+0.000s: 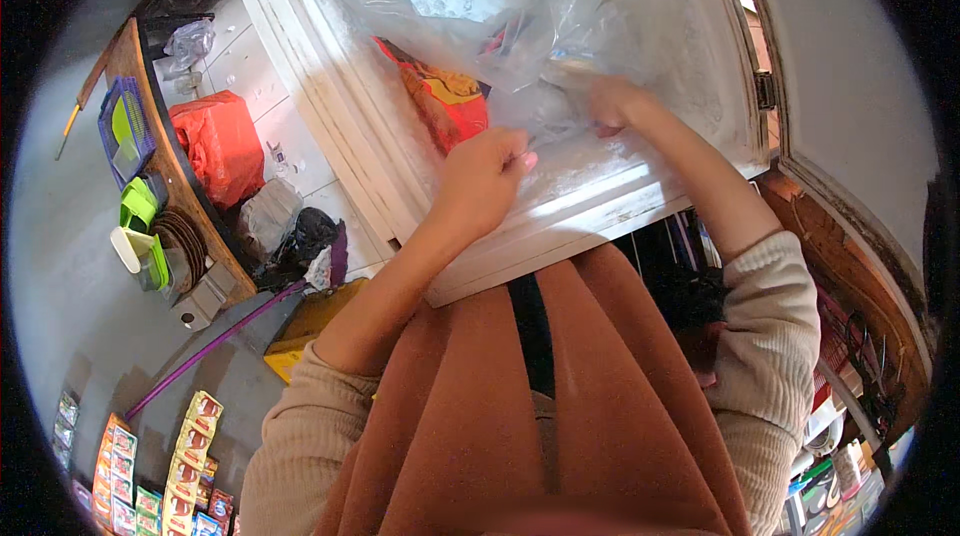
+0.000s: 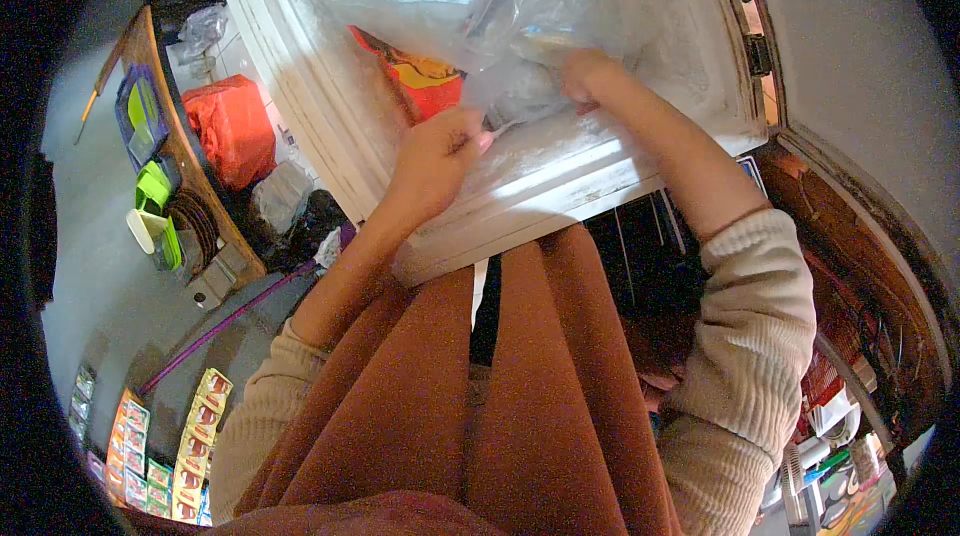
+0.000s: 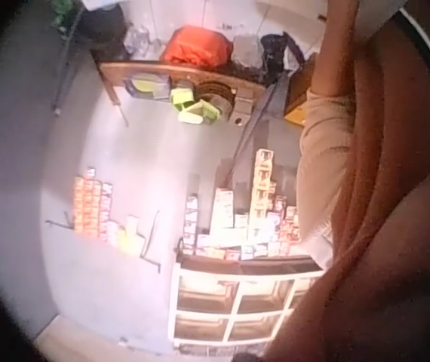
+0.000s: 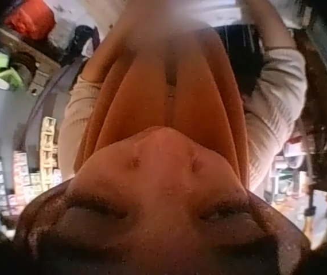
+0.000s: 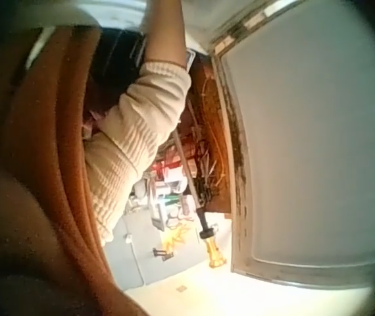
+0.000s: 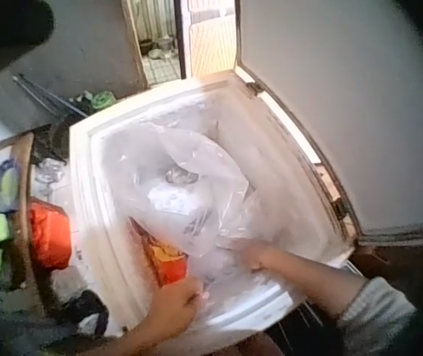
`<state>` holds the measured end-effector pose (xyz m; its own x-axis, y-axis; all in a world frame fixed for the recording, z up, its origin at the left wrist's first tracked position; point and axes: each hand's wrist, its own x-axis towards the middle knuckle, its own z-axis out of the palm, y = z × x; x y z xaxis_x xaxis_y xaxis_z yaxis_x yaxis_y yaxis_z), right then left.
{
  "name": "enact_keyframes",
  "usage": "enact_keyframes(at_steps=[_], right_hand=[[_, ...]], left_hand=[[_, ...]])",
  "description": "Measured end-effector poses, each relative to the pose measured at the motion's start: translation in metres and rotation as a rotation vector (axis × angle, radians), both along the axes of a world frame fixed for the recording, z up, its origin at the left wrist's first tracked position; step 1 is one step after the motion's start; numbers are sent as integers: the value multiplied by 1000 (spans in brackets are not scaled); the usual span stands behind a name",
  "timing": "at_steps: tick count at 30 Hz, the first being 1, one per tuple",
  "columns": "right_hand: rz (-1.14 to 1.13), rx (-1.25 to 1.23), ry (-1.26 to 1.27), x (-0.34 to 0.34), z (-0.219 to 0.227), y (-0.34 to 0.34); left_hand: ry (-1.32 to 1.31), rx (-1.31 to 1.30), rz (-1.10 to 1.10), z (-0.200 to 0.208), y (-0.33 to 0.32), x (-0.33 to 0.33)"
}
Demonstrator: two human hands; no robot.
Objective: Retrieving frozen food from a chest freezer, putting it into a bag, and then using a knife to open a plastic-wrapped container of food items on a wooden counter.
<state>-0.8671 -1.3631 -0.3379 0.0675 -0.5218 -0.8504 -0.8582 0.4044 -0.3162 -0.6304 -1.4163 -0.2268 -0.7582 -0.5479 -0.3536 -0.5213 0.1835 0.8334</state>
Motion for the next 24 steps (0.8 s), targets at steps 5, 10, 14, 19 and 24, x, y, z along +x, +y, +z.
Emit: enact_keyframes(at_steps=[5,10,14,19,24], right_hand=[[0,-145,201,-15,-47,6],[-1145,370,-835,-17,-68,16],[-854,132,-250,16,-21,-4],[-1294,233,-592,7,-30,18],[-1273,73,-467,2,34,20]], left_hand=[[-44,10,-48,27,3,4],[13,0,-32,36,8,4],[18,-2,-33,35,11,7],[105,0,28,45,14,10],[195,-1,-23,99,6,16]])
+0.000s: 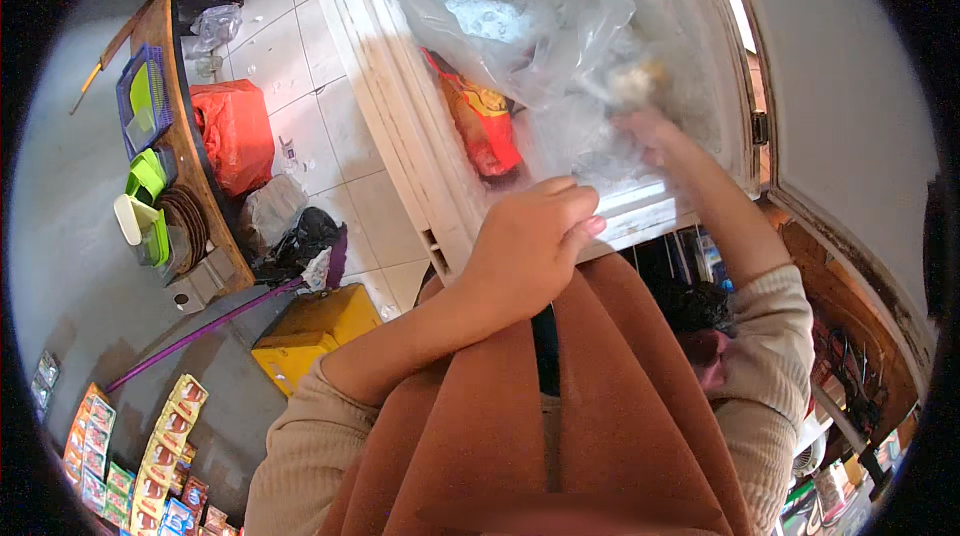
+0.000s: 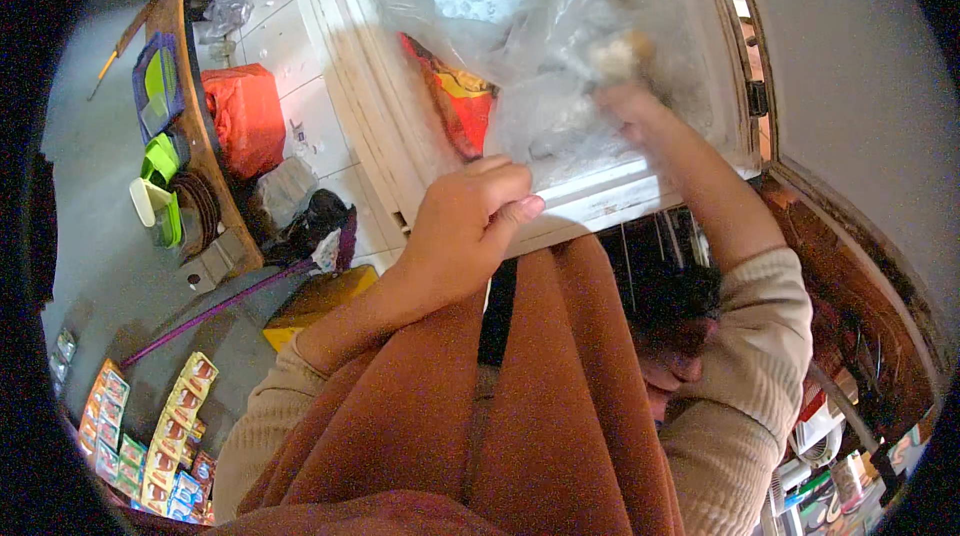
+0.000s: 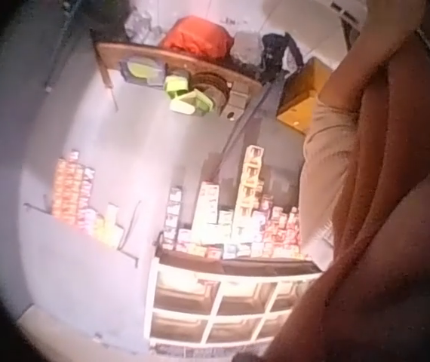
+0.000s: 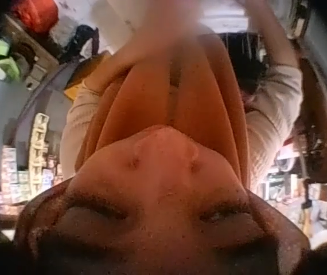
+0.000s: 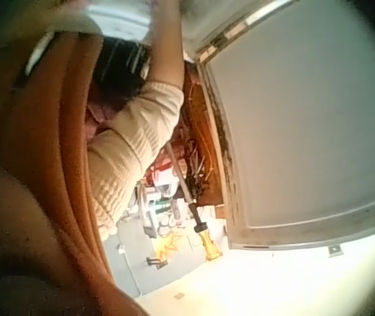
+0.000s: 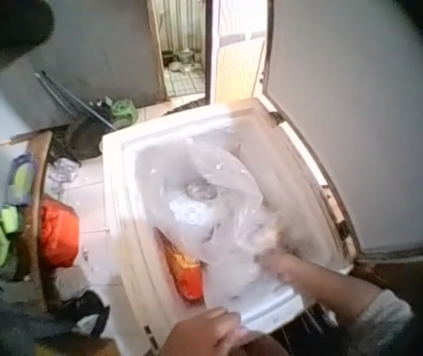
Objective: Retrieving frozen food from a chest freezer, putting it into a bag, and then using a knife to open a plastic-wrapped container of food items on a wooden counter.
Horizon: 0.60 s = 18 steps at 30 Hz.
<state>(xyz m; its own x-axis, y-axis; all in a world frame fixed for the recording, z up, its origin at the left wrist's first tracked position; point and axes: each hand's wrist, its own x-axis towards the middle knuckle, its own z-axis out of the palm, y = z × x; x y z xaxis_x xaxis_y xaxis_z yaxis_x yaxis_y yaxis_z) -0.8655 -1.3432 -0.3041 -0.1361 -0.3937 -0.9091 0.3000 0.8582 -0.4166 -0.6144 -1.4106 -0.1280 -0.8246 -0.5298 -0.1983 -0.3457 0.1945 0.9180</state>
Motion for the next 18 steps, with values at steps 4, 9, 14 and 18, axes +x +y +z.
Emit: enact_keyframes(at_steps=[4,9,14,18], right_hand=[[84,54,28,-15,18,15],[198,147,152,0,63,-9],[-3,174,215,-16,20,-12],[-78,-187,202,-38,-49,1]], left_hand=[[17,-34,13,15,4,9],[-74,9,-11,18,3,41],[40,43,-36,11,6,49],[62,13,-65,8,5,32]])
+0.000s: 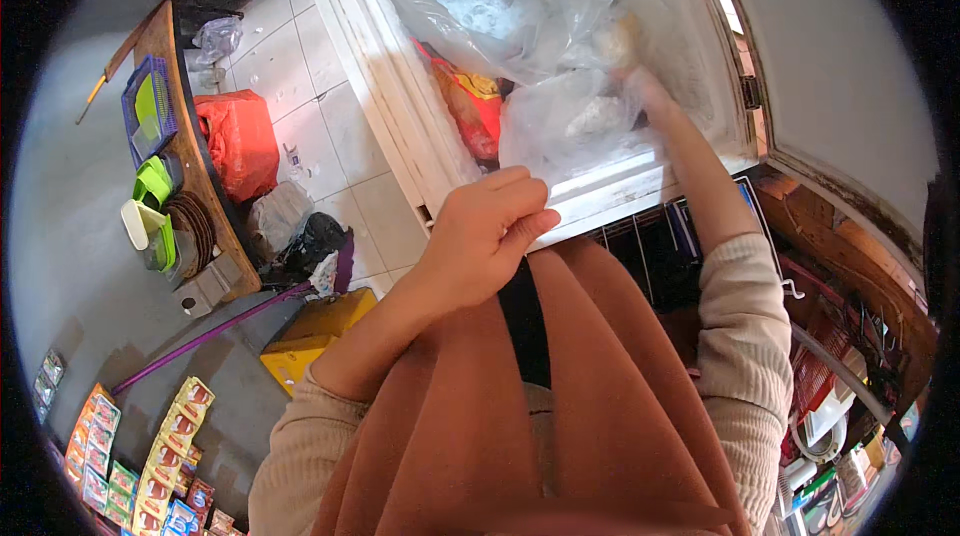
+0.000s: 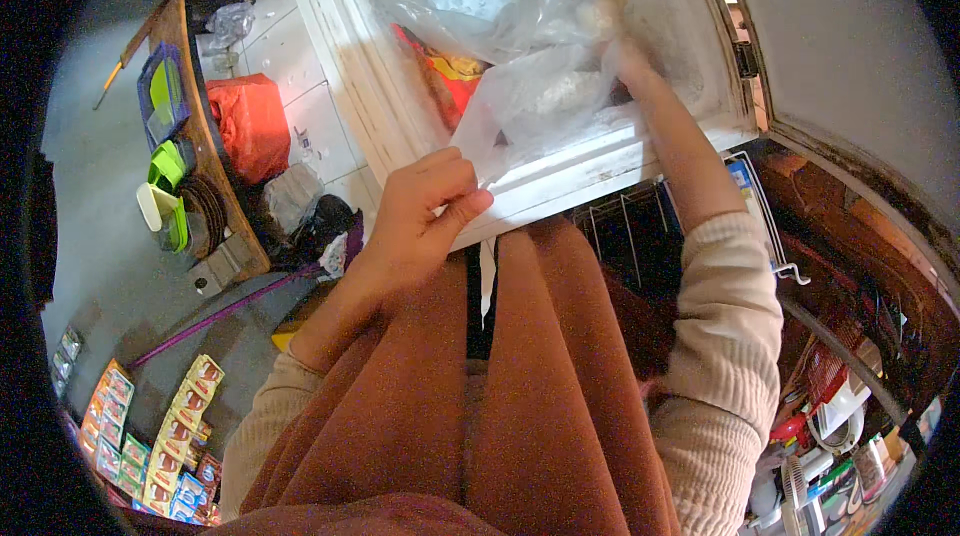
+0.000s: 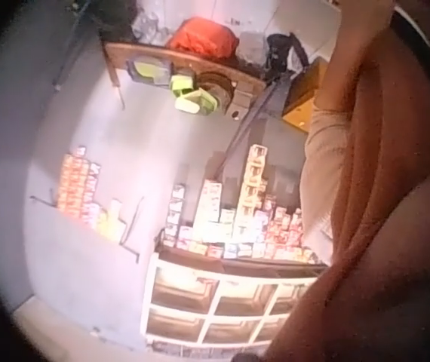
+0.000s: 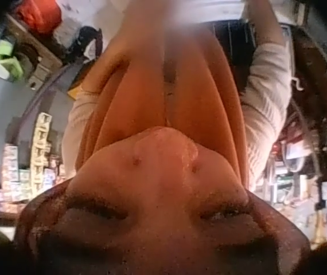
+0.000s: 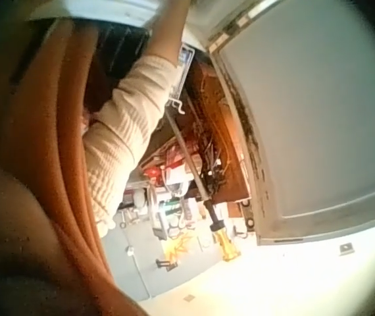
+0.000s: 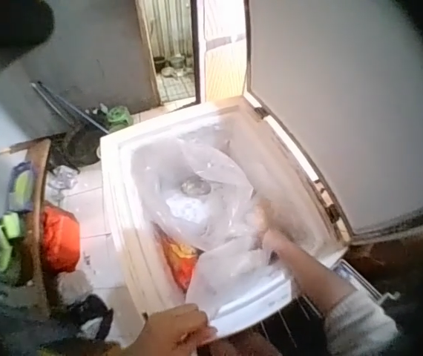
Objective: Retrieving frozen food from a chest freezer, putting it into a bag, and then using a knife to open a plastic-wrapped container of food items on a wooden counter.
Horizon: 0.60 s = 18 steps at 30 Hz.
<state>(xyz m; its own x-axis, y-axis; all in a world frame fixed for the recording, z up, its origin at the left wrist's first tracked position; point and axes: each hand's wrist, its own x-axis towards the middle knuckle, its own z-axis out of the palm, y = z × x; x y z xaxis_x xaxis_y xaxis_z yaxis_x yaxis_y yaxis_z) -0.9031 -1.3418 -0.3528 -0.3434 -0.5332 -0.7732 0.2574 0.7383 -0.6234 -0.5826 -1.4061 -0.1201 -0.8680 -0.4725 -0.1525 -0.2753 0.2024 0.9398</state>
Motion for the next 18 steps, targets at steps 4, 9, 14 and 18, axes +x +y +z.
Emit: enact_keyframes(at_steps=[4,9,14,18], right_hand=[[157,-160,-138,21,59,-10],[735,122,301,-18,77,-8],[861,173,827,8,126,-25],[714,-55,1009,2,160,-9]], left_hand=[[51,2,142,-9,-2,18],[102,126,309,2,1,22],[122,31,257,15,-1,15],[182,9,314,17,-2,21]])
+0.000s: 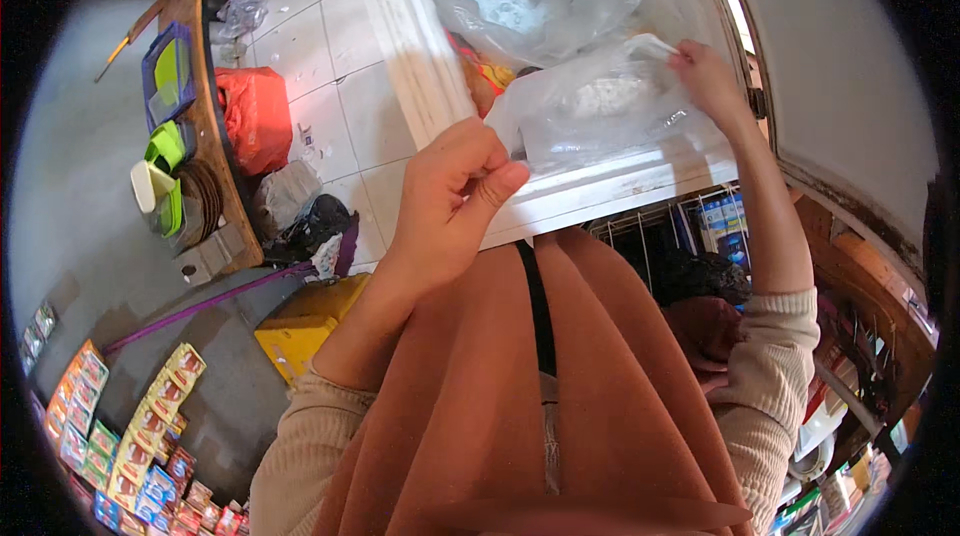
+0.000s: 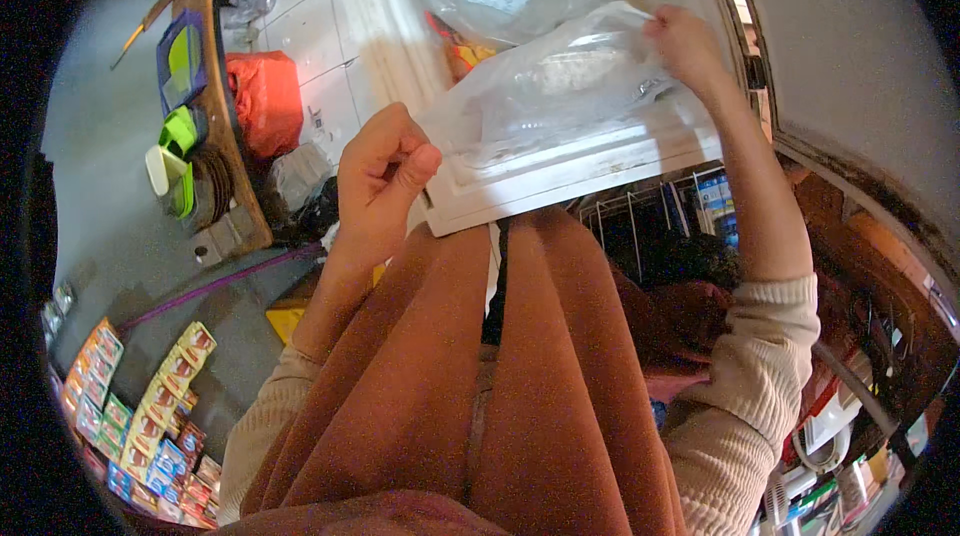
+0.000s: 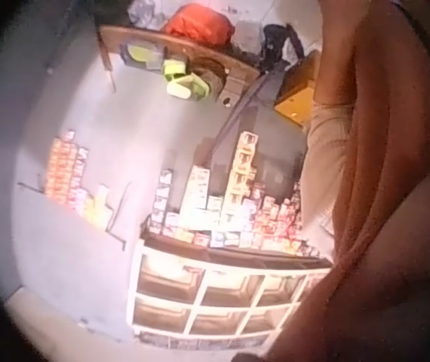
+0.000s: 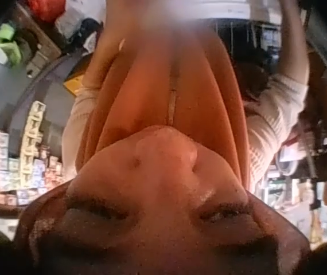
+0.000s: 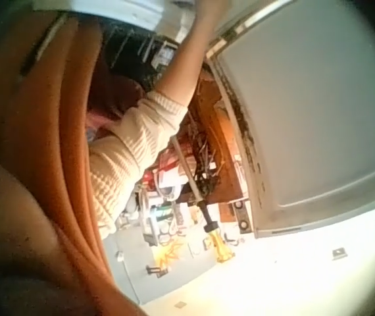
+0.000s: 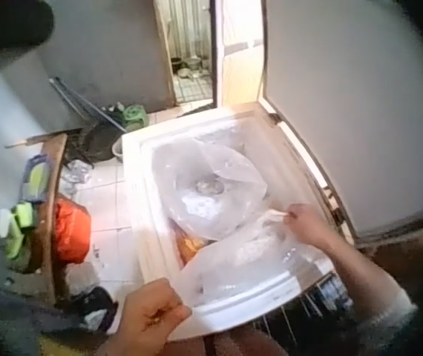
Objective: Retrieving frozen food from a chest freezer, putting it into a bag, and then using a knife to open a plastic-wrapped container of food items on a wooden counter.
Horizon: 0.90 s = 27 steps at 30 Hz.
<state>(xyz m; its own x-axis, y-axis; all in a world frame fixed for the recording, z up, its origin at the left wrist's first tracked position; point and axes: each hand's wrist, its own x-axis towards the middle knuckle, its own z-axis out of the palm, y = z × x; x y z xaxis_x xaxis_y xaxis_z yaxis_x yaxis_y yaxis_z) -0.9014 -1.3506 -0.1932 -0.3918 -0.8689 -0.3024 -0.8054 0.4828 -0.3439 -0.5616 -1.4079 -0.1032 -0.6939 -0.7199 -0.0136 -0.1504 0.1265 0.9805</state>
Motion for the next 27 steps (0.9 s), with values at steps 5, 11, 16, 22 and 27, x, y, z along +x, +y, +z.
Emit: enact_keyframes(at_steps=[5,11,16,22,27], right_hand=[[-254,-246,-291,23,80,-1],[-497,-658,-640,66,150,-8],[-489,-904,-721,67,227,17],[-37,-888,-985,159,271,3],[-27,-695,-1090,193,266,0]], left_hand=[[63,79,84,21,-5,9],[262,-60,194,50,0,37],[407,-373,141,105,11,73],[592,-530,424,137,50,143],[638,-599,586,165,111,170]])
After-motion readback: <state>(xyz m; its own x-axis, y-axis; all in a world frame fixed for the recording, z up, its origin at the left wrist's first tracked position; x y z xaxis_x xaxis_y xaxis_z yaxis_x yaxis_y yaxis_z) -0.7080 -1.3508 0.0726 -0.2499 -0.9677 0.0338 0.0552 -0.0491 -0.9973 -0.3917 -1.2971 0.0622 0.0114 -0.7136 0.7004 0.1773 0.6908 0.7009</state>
